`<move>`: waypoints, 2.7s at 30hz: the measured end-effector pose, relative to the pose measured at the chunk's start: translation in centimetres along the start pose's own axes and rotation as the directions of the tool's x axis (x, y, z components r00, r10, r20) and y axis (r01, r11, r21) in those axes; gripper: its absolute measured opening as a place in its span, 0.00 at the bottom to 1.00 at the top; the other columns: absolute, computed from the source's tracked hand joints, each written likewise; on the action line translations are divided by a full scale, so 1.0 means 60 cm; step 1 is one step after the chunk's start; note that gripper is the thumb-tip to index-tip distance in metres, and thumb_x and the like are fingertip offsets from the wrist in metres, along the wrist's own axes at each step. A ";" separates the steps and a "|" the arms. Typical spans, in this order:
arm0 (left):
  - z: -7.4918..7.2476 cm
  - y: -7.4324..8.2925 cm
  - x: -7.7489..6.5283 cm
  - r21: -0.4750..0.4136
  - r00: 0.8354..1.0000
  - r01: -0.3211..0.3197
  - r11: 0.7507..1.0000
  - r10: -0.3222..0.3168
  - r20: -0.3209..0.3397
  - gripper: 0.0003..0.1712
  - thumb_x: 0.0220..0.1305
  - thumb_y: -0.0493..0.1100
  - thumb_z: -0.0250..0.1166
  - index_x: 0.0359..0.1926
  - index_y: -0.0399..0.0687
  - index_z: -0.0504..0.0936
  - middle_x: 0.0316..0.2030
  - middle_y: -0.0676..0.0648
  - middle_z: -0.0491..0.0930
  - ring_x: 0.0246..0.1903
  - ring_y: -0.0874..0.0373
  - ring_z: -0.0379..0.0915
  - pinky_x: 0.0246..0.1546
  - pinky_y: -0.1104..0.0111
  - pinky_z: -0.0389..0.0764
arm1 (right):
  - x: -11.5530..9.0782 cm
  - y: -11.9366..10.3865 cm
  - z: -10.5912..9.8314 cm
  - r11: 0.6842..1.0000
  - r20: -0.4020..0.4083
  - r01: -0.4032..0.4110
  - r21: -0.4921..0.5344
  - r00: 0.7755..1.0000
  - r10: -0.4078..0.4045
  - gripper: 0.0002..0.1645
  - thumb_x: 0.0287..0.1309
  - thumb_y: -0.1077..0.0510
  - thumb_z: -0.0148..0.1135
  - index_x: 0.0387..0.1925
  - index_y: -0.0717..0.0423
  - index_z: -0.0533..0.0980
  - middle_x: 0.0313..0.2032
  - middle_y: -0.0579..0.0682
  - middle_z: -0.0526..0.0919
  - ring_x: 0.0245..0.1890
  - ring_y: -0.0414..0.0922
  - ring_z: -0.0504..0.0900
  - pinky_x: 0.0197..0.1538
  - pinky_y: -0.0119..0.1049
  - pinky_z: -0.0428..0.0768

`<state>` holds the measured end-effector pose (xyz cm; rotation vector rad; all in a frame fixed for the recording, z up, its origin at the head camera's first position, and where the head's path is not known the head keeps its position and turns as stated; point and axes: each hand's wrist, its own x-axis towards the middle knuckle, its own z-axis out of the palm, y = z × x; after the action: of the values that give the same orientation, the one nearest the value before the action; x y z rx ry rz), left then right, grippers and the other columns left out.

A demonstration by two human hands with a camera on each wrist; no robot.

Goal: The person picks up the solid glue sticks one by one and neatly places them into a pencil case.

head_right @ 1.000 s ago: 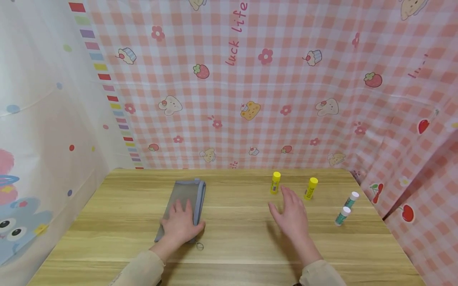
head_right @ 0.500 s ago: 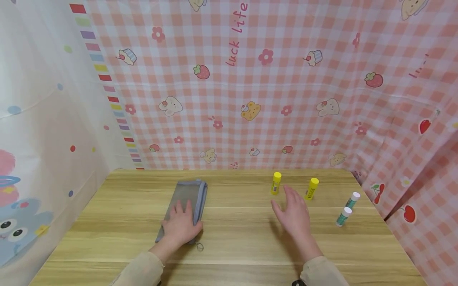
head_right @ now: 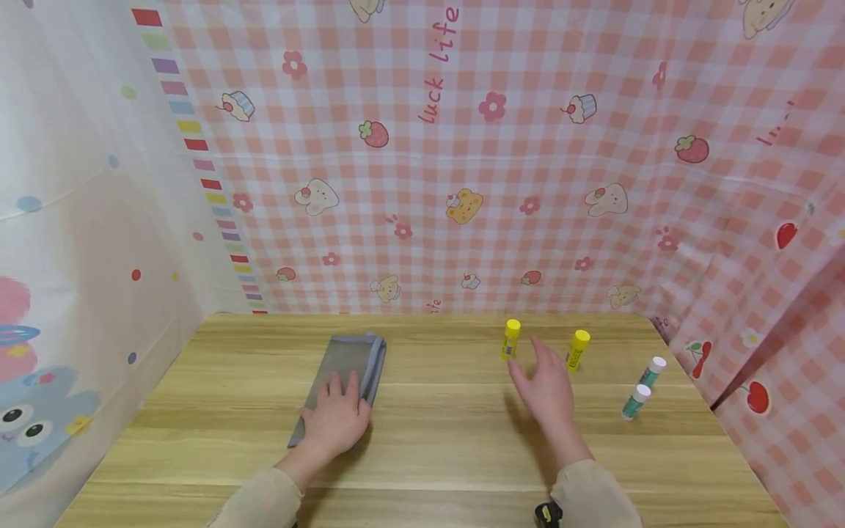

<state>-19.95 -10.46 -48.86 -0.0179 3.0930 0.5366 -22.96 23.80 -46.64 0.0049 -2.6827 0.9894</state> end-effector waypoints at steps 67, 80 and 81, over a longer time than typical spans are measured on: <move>0.001 0.003 -0.003 -0.073 0.998 -0.021 0.997 0.017 -0.056 0.34 0.70 0.49 0.46 0.73 0.39 0.62 0.69 0.27 0.58 0.68 0.30 0.52 0.50 0.22 0.54 | 0.088 0.002 0.067 0.929 -0.052 -0.221 0.297 0.968 0.247 0.27 0.66 0.61 0.60 0.60 0.73 0.67 0.56 0.71 0.74 0.59 0.63 0.73 0.64 0.53 0.68; 0.001 0.005 -0.001 -0.065 0.998 -0.023 0.998 0.019 -0.060 0.34 0.70 0.49 0.46 0.73 0.39 0.63 0.69 0.27 0.58 0.68 0.30 0.52 0.50 0.22 0.54 | 0.089 -0.008 0.081 0.924 -0.054 -0.226 0.310 0.966 0.254 0.22 0.69 0.61 0.56 0.58 0.71 0.69 0.54 0.69 0.75 0.55 0.61 0.74 0.60 0.52 0.72; 0.001 0.005 -0.001 -0.065 0.998 -0.024 0.998 0.020 -0.062 0.34 0.70 0.49 0.46 0.73 0.39 0.63 0.69 0.27 0.58 0.68 0.30 0.52 0.49 0.22 0.54 | 0.088 -0.011 0.083 0.924 -0.051 -0.225 0.311 0.966 0.252 0.22 0.69 0.61 0.56 0.58 0.71 0.69 0.54 0.69 0.76 0.55 0.61 0.75 0.60 0.52 0.72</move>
<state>-19.87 -10.16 -48.85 -0.0002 3.1374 0.6502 -29.27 20.63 -48.46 -0.3046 -2.4632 1.4318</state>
